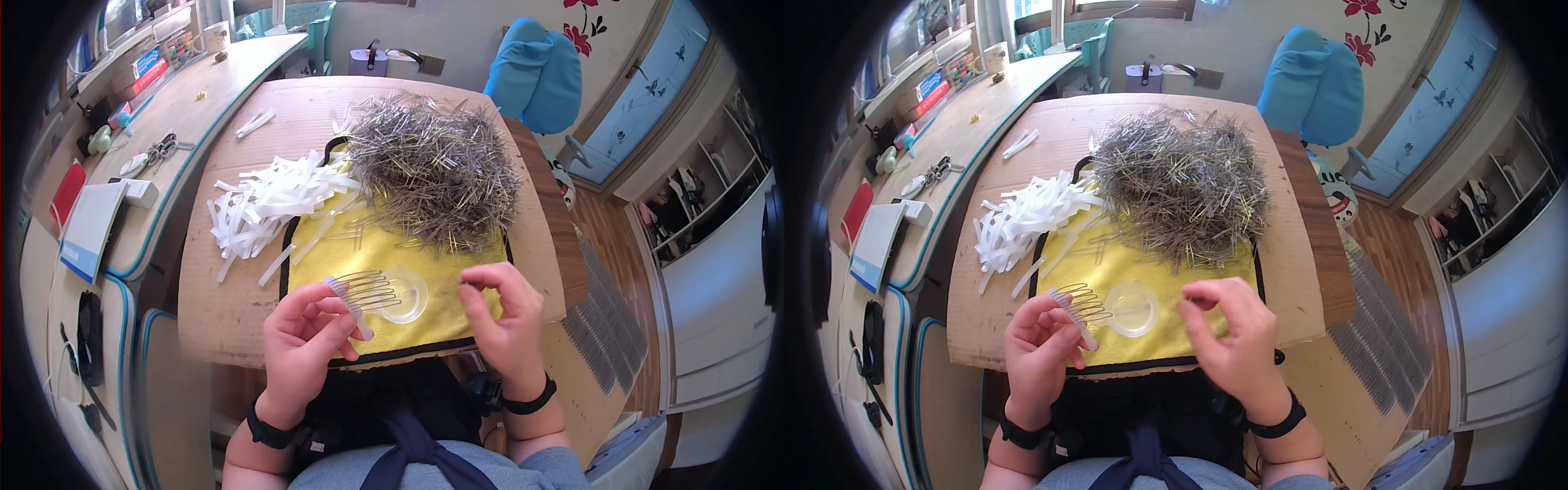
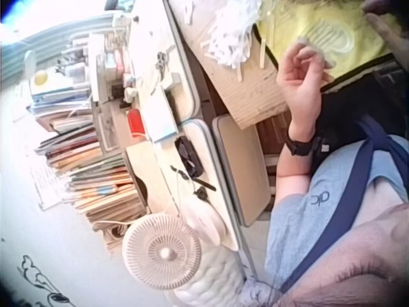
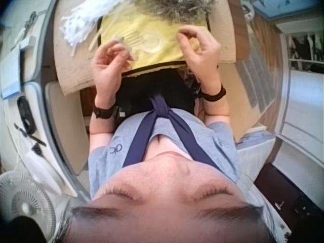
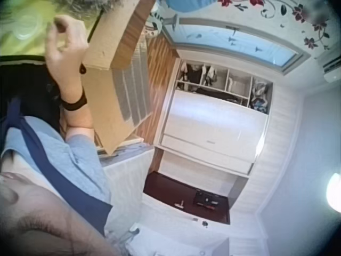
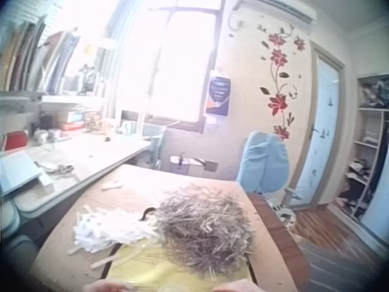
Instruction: Assembling metal pins into plastic strips and arranging them on a board.
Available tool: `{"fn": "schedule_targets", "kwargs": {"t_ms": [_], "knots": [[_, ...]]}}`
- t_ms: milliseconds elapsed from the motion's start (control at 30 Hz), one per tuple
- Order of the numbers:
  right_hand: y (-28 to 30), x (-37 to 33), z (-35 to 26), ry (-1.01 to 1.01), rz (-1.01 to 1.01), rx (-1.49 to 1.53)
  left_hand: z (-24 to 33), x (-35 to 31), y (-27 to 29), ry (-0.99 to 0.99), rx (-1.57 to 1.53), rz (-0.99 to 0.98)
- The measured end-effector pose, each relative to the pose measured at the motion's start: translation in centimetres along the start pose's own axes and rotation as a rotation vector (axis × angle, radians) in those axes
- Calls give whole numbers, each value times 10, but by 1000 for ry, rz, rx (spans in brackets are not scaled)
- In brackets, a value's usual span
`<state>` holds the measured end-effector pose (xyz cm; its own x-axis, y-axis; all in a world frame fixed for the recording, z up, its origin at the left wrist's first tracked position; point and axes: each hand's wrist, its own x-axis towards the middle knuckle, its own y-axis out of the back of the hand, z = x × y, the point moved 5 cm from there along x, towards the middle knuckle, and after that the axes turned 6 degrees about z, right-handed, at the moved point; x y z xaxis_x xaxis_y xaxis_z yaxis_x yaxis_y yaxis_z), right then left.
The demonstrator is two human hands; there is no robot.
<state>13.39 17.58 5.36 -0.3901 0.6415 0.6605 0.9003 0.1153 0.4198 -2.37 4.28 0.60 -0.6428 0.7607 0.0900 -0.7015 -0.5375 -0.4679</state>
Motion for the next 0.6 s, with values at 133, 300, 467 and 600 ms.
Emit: {"fn": "schedule_targets", "kwargs": {"t_ms": [133,300,467,600], "knots": [[-17,-5,-15,117,16,238,1,1,-1,-7,-7,-6],[-32,-6,-16,284,-33,82,1,1,-1,-11,13,-28],[-35,-5,-19,300,-39,40,-1,2,0,-2,-13,-26],[-30,-6,-18,264,17,36,1,3,0,3,-13,-41]]}}
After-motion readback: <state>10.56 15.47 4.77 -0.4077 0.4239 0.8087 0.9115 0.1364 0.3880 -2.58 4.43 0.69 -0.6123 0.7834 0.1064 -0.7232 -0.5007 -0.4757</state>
